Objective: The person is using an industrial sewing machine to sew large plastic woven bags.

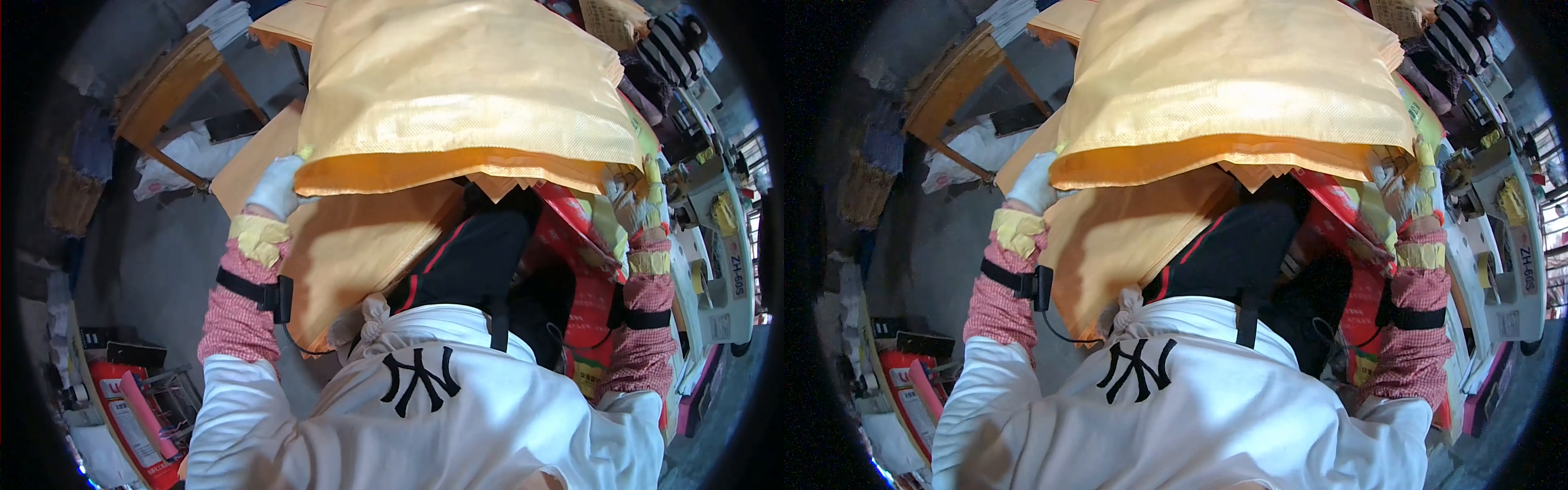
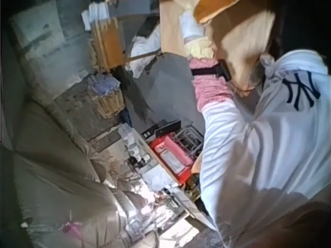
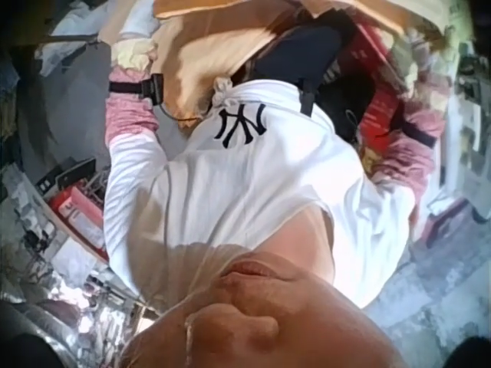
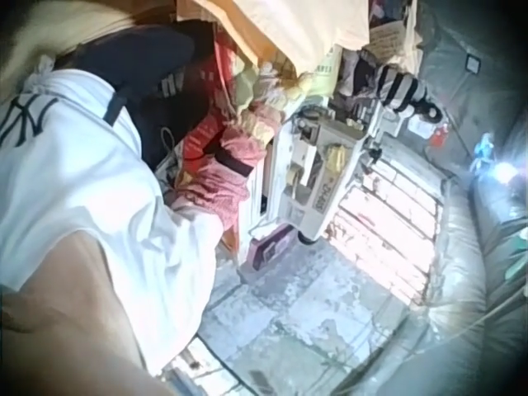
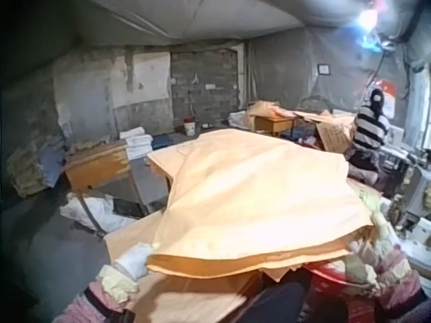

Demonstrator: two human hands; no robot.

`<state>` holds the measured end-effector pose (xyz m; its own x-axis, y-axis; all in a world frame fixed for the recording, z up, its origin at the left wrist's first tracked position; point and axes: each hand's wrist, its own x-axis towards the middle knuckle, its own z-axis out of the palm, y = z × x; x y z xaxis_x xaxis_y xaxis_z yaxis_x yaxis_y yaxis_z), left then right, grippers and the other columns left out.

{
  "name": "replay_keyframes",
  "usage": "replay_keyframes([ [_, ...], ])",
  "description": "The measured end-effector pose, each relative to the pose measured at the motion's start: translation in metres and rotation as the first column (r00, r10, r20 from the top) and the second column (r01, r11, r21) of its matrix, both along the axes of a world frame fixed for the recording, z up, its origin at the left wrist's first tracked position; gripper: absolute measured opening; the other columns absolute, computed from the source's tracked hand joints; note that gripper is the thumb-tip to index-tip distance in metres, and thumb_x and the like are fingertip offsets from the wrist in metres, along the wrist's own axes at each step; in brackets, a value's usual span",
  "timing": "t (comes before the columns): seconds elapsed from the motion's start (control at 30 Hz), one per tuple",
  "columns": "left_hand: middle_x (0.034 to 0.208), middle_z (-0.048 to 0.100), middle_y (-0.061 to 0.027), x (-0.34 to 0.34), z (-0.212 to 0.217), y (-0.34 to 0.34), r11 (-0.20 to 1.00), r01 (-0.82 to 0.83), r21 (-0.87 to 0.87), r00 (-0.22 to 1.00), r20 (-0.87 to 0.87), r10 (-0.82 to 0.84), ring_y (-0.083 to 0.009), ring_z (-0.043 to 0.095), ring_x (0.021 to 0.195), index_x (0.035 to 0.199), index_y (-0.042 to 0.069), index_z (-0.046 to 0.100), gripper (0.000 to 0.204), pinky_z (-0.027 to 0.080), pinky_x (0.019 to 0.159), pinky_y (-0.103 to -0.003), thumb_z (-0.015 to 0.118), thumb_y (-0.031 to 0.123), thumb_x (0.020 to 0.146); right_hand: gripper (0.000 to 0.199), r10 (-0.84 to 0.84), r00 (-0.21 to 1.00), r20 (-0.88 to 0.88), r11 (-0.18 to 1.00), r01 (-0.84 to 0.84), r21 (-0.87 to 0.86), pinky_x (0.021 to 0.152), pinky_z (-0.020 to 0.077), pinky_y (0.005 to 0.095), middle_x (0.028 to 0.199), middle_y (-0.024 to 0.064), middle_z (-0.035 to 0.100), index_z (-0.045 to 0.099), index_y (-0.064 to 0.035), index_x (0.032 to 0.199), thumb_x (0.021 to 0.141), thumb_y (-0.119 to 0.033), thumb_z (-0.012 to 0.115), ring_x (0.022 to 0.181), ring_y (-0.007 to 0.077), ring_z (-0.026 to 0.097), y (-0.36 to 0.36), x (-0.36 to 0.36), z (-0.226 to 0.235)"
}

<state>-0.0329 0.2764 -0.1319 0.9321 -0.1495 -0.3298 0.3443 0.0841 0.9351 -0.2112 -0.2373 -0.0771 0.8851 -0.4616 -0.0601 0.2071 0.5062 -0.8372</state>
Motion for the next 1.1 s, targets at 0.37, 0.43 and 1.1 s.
replay_keyframes([
  [0.37, 0.066, 0.057, -0.0044, -0.027, -0.047, -0.019, 0.911, -0.136, 0.388, 0.914, 0.404, -0.036, -0.0138, 0.05, 0.05, 0.085, -0.001, 0.059, 0.02, 0.04, 0.045, -0.03, 0.057, 0.019, 0.082, 0.04, -0.371, 0.927, 0.048, 0.909, 0.353, 0.221, 0.086, 0.0475, 0.0437, 0.111, 0.0091, 0.057, 0.051, -0.0065, 0.115, 0.078, -0.018, 0.059, 0.103, 0.0259, 0.055, -0.107, 0.004, -0.08],
  [0.43, 0.069, 0.058, -0.0029, -0.042, -0.036, -0.019, 0.887, 0.048, 0.46, 0.984, 0.129, -0.12, -0.0104, 0.05, 0.051, 0.09, 0.0, 0.059, 0.022, 0.041, 0.045, -0.026, 0.056, 0.021, 0.084, 0.036, -0.452, 0.892, 0.016, 0.889, 0.449, 0.093, 0.083, 0.0487, 0.0425, 0.107, 0.0092, 0.058, 0.053, -0.0055, 0.109, 0.077, -0.019, 0.061, 0.099, 0.0255, 0.057, -0.112, 0.006, -0.073],
  [1.1, 0.128, 0.042, -0.0097, -0.048, -0.023, 0.02, 0.999, 0.046, -0.022, 0.881, 0.472, -0.03, -0.024, 0.045, 0.116, 0.134, 0.005, 0.028, 0.057, 0.038, 0.096, -0.031, 0.056, 0.018, 0.086, 0.048, -0.28, 0.958, -0.069, 0.945, 0.262, -0.196, 0.092, 0.0418, 0.0366, 0.111, 0.0088, 0.06, 0.053, -0.0072, 0.119, 0.079, -0.032, 0.063, 0.105, 0.0228, 0.055, -0.101, -0.051, -0.063],
])
